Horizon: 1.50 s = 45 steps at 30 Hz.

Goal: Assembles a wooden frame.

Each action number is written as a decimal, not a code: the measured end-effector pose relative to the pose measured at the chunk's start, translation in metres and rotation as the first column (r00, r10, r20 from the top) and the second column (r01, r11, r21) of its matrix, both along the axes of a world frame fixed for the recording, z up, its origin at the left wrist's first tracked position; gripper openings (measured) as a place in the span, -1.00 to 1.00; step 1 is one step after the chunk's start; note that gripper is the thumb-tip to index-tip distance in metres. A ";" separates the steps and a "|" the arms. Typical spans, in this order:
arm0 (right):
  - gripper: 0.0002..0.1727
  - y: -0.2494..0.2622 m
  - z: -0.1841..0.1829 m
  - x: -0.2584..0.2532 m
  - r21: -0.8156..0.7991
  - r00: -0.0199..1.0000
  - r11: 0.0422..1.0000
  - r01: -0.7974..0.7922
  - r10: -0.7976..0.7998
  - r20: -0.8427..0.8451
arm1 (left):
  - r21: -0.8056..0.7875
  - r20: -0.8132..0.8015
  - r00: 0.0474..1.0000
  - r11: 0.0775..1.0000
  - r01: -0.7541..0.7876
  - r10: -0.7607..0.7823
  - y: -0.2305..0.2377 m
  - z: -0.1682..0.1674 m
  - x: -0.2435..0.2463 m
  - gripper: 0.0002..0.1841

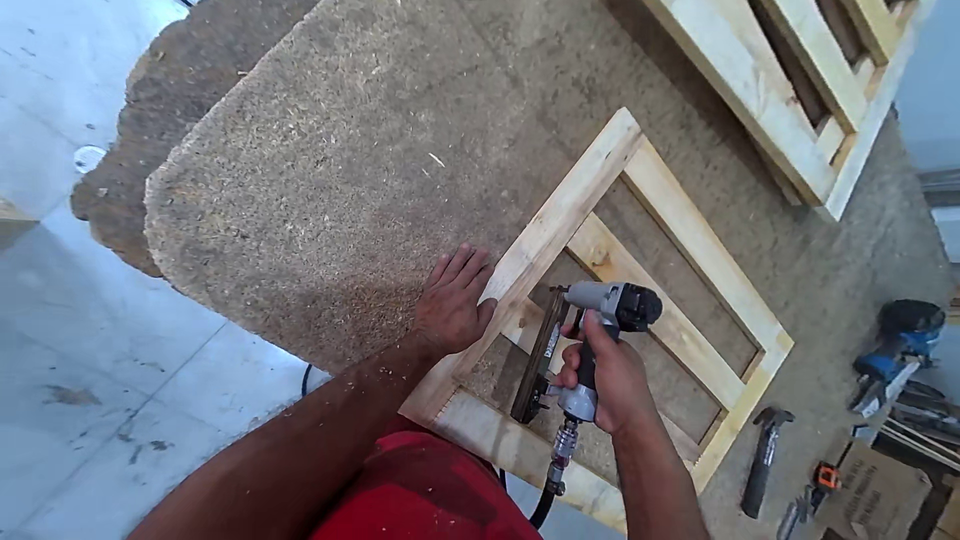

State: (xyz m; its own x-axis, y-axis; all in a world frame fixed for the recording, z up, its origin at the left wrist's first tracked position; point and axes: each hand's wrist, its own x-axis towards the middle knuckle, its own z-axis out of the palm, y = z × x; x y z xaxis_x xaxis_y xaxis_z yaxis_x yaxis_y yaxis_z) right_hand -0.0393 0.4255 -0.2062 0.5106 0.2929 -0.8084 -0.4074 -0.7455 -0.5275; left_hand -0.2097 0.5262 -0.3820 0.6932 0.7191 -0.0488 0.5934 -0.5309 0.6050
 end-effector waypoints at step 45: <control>-0.44 -0.051 -0.030 -0.051 0.108 0.987 0.987 -0.121 0.131 -0.090 | 0.046 0.055 0.998 0.999 -0.011 0.008 0.001 -0.004 -0.002 -0.45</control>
State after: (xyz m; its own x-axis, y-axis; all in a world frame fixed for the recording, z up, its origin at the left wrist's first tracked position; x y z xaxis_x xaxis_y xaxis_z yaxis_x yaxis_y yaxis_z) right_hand -0.0907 0.3748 -0.2363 0.3855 0.4332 -0.8147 -0.3661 -0.7387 -0.5660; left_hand -0.2112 0.5276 -0.3860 0.6869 0.7264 0.0227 0.5651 -0.5535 0.6118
